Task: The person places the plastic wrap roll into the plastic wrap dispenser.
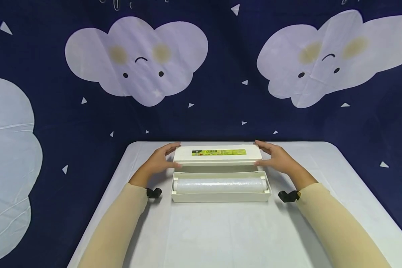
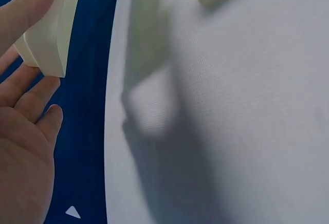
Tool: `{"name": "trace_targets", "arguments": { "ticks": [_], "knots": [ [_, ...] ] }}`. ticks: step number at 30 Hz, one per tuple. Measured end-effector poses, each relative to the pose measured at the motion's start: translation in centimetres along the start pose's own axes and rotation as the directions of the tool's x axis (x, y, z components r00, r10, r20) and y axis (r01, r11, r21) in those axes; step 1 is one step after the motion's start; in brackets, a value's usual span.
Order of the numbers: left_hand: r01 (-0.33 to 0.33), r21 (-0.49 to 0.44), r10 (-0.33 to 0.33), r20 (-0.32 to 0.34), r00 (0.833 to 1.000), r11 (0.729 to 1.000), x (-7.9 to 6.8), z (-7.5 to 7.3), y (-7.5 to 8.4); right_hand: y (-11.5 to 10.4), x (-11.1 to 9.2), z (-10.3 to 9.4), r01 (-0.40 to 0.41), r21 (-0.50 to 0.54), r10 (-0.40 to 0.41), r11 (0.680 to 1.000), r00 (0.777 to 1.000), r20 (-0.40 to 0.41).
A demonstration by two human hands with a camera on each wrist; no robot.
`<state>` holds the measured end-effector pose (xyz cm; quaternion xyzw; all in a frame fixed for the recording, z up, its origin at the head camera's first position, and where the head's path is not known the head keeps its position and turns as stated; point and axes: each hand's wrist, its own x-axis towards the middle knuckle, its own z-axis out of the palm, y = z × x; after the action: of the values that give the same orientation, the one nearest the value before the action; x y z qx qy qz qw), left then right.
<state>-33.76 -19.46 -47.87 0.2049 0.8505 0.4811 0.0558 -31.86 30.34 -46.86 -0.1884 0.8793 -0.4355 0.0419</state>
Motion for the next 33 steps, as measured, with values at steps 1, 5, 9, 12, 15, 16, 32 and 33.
{"name": "trace_targets", "arguments": {
  "ticks": [1, 5, 9, 12, 15, 16, 32, 33],
  "knots": [
    [0.0, 0.007, 0.0, 0.002, 1.0, 1.0, -0.2, -0.1, 0.1, -0.2, -0.2, 0.0, -0.001, -0.006, 0.001, 1.0, 1.0, -0.001],
    [0.005, 0.036, -0.005, 0.001, 1.0, 0.999, -0.9, -0.2, 0.5, -0.7, -0.9, -0.1, 0.025, -0.014, -0.025, 1.0, 1.0, -0.007],
    [0.003, 0.044, -0.003, 0.0, 1.0, 0.999, -1.8, -0.4, 0.7, -1.1, -1.6, -0.1, 0.057, -0.005, -0.057, 0.998, 0.998, -0.009],
    [-0.008, 0.047, 0.007, 0.003, 1.0, 0.999, -2.3, -0.4, 0.9, -1.3, -2.1, -0.1, 0.061, -0.025, -0.062, 0.998, 0.998, -0.008],
    [-0.016, 0.058, 0.015, 0.008, 1.0, 0.998, -2.9, -0.4, 1.1, -1.5, -2.6, -0.1, 0.054, -0.05, -0.054, 0.997, 0.999, -0.004],
    [-0.016, 0.062, 0.015, 0.008, 1.0, 0.998, -3.1, -0.4, 1.2, -1.5, -2.7, -0.1, 0.051, -0.058, -0.052, 0.997, 0.999, -0.004],
    [-0.052, 0.107, 0.051, 0.011, 0.999, 0.993, -5.8, -0.2, 2.0, -2.5, -5.7, 0.6, 0.025, -0.049, -0.025, 0.998, 1.0, -0.01],
    [-0.054, 0.107, 0.053, 0.011, 0.999, 0.993, -6.0, -0.1, 2.0, -2.6, -5.9, 0.6, 0.022, -0.048, -0.023, 0.999, 1.0, -0.011]
  ]
}}
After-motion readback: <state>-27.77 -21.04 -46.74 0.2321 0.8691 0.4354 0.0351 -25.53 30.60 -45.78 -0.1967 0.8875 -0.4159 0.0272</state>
